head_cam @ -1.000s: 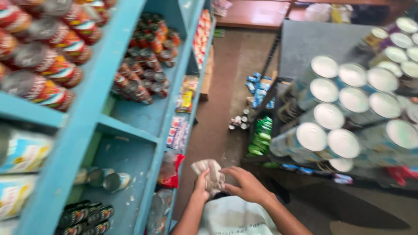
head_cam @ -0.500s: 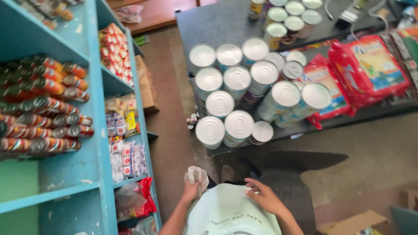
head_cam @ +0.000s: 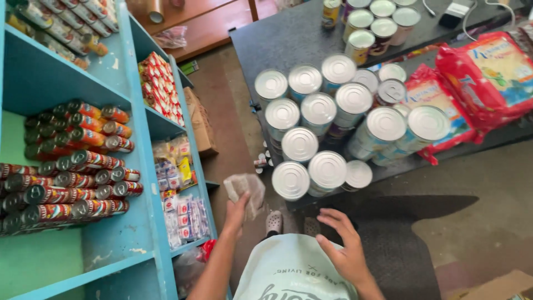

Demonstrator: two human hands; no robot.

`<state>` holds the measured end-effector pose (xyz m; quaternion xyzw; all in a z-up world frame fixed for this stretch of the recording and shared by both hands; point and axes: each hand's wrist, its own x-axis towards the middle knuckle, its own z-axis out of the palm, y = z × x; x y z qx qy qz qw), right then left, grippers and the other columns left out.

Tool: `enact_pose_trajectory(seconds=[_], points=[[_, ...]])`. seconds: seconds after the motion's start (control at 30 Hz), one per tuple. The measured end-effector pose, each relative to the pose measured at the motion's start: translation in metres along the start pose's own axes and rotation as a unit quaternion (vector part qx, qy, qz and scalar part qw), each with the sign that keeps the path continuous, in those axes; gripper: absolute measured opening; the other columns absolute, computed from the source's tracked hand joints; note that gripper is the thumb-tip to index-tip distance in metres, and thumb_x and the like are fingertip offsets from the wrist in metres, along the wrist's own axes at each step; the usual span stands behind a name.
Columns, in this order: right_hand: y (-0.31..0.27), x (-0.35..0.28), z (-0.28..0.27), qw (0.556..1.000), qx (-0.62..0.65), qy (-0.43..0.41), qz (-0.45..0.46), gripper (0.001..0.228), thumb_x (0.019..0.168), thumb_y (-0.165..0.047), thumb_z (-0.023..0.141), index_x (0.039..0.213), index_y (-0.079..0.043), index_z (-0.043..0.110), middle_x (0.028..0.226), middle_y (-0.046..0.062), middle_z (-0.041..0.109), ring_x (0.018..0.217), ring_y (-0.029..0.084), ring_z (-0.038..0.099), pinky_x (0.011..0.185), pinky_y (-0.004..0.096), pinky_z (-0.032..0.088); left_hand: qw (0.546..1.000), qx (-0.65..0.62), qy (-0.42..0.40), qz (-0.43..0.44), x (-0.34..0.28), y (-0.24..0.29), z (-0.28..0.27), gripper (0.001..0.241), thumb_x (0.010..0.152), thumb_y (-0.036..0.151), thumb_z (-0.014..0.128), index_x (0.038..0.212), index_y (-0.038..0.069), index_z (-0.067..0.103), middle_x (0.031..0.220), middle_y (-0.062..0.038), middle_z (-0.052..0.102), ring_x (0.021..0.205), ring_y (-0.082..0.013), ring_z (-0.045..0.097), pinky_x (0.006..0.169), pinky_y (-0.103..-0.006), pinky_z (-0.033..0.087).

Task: Wiping dust off canned goods with a cloth and organizing them onto store shelves.

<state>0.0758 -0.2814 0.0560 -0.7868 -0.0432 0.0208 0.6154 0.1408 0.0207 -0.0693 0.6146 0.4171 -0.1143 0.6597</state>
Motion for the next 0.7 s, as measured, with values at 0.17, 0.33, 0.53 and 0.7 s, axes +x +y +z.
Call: enact_pose_trajectory(seconds=[0.17, 0.33, 0.53, 0.7], points=[[-0.041, 0.016, 0.016, 0.992, -0.066, 0.048, -0.091, 0.059, 0.077, -0.007, 0.077, 0.133, 0.002, 0.060, 0.141, 0.018, 0.063, 0.120, 0.028, 0.067, 0.103, 0.038, 0.058, 0.928, 0.043, -0.048, 0.367, -0.045, 0.072, 0.018, 0.040, 0.096, 0.030, 0.065, 0.125, 0.003, 0.066, 0.114, -0.012, 0.075, 0.098, -0.0223, 0.073, 0.084, -0.0339, 0.059], [-0.052, 0.026, 0.038, 0.998, -0.028, 0.046, -0.038, 0.073, 0.080, -0.005, 0.073, 0.146, 0.007, 0.045, 0.149, 0.022, 0.054, 0.133, 0.031, 0.059, 0.110, 0.041, 0.053, 0.884, 0.090, -0.076, 0.453, -0.074, 0.060, 0.034, 0.055, 0.096, 0.037, 0.068, 0.137, 0.004, 0.054, 0.130, -0.014, 0.067, 0.115, -0.0265, 0.067, 0.095, -0.0383, 0.053], [-0.059, 0.026, 0.055, 0.998, -0.048, 0.022, -0.039, 0.088, 0.081, -0.017, 0.072, 0.155, 0.006, 0.029, 0.160, 0.028, 0.036, 0.141, 0.037, 0.049, 0.115, 0.047, 0.046, 0.734, 0.194, -0.128, 0.639, -0.101, 0.103, 0.047, 0.095, 0.076, 0.054, 0.080, 0.146, 0.000, 0.045, 0.146, -0.019, 0.047, 0.123, -0.0323, 0.062, 0.102, -0.0401, 0.052], [-0.058, 0.022, 0.067, 0.997, -0.069, 0.035, -0.025, 0.098, 0.078, -0.020, 0.071, 0.158, 0.006, 0.022, 0.163, 0.029, 0.032, 0.144, 0.038, 0.045, 0.116, 0.046, 0.041, 0.703, 0.172, -0.136, 0.676, -0.104, 0.130, 0.052, 0.096, 0.067, 0.058, 0.087, 0.143, 0.008, 0.054, 0.143, -0.018, 0.053, 0.130, -0.0388, 0.059, 0.110, -0.0519, 0.052]])
